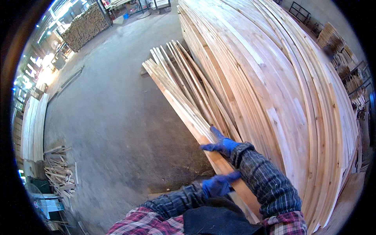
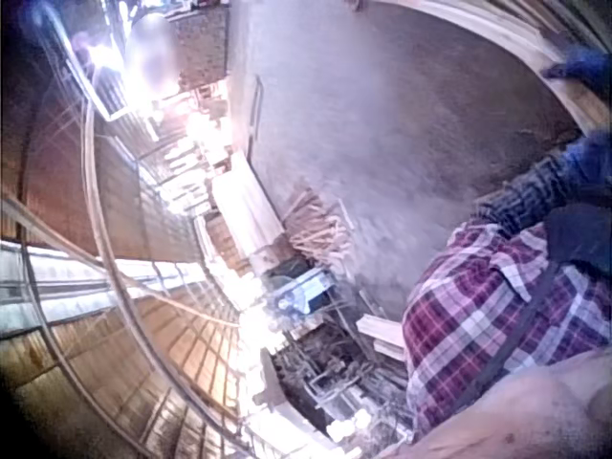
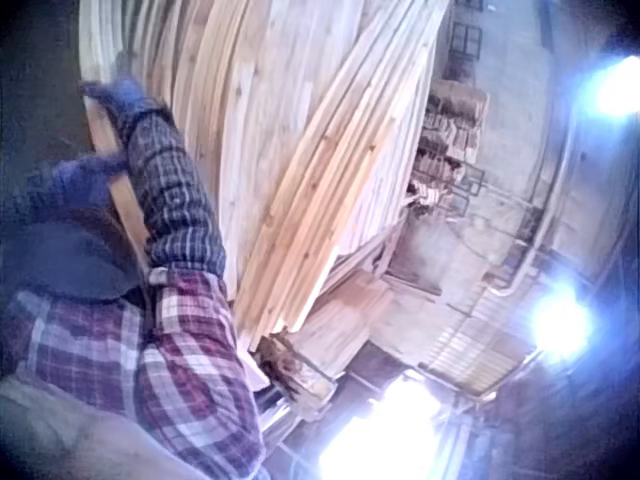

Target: The person picks up individual wood planks from a large stack and feeds them into a processing machine one at a time.

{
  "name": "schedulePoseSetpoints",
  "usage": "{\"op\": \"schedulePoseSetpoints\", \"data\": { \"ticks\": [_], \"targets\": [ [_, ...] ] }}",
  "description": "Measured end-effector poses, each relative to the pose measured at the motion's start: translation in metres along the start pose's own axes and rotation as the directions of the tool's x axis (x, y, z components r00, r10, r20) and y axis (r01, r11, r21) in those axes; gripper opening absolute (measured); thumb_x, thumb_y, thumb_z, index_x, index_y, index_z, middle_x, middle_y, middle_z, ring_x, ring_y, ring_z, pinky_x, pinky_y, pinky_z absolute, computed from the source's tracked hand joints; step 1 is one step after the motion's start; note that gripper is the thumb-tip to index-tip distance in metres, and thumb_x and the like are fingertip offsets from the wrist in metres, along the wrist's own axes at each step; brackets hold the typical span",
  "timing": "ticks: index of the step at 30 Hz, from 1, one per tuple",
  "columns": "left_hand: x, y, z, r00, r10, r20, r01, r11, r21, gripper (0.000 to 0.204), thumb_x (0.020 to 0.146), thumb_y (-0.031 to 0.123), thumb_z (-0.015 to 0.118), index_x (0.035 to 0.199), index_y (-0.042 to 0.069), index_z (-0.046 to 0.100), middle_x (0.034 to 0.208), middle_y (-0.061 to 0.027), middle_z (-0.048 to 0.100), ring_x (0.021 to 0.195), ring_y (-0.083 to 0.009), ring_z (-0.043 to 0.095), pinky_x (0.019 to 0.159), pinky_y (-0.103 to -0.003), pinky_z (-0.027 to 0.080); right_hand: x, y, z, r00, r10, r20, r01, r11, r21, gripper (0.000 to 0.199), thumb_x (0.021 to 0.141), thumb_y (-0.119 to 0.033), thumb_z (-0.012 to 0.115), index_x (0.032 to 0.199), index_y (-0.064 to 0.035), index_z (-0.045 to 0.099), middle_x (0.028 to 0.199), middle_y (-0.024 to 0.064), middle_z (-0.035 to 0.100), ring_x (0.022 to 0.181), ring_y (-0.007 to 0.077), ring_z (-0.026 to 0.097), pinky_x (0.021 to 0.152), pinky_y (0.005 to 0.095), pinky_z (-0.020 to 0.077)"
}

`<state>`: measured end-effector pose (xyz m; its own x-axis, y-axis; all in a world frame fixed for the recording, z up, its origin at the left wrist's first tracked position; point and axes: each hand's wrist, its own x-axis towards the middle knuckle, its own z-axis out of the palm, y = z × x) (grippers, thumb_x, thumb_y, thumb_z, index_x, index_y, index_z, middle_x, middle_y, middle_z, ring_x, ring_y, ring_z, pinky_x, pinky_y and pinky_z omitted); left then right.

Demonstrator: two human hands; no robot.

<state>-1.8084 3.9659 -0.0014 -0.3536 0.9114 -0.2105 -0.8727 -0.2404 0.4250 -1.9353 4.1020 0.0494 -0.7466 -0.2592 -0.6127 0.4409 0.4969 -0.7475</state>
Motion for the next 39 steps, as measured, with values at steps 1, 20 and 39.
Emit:
{"op": "schedulePoseSetpoints", "data": {
  "ticks": [1, 20, 39],
  "targets": [
    [-0.003, 0.005, 0.024, 0.999, 0.009, 0.031, -0.022, 0.897, 0.442, 0.053, 0.099, 0.022, 0.061, 0.146, 0.003, 0.045, 0.139, -0.0141, 0.055, 0.125, -0.0252, 0.054, 0.109, -0.04, 0.043, -0.002, 0.019, 0.0, 1.0, 0.0, 0.003, 0.0, 0.998, -0.061, 0.128, 0.064, -0.057, 0.087, 0.158, -0.0057, 0.018, 0.157, 0.027, 0.029, 0.145, 0.0391, 0.031, 0.119, 0.0394, 0.027],
    [-0.009, 0.156, -0.125, 0.993, 0.1, -0.058, 0.114, -0.772, 0.625, 0.123, 0.059, 0.048, 0.088, 0.158, 0.02, 0.021, 0.162, -0.0163, 0.023, 0.15, -0.0359, 0.021, 0.122, -0.051, 0.017, -0.446, 0.055, 0.06, 0.889, 0.153, -0.431, -0.393, 0.74, -0.547, 0.087, 0.06, -0.049, 0.084, 0.137, -0.0176, 0.059, 0.123, 0.0224, 0.06, 0.106, 0.0393, 0.059, 0.088, 0.0494, 0.0458],
    [0.048, 0.166, -0.114, 0.86, -0.297, 0.416, -0.484, -0.734, 0.477, 0.089, 0.055, 0.041, 0.083, 0.128, 0.002, 0.05, 0.119, -0.0223, 0.057, 0.113, -0.0423, 0.053, 0.104, -0.057, 0.036, -0.532, 0.148, 0.153, 0.644, 0.056, -0.763, -0.628, 0.608, -0.485, 0.069, 0.087, -0.014, 0.051, 0.148, -0.0432, 0.041, 0.126, 0.0097, 0.062, 0.11, 0.0298, 0.063, 0.09, 0.0471, 0.0508]
  ]
}}
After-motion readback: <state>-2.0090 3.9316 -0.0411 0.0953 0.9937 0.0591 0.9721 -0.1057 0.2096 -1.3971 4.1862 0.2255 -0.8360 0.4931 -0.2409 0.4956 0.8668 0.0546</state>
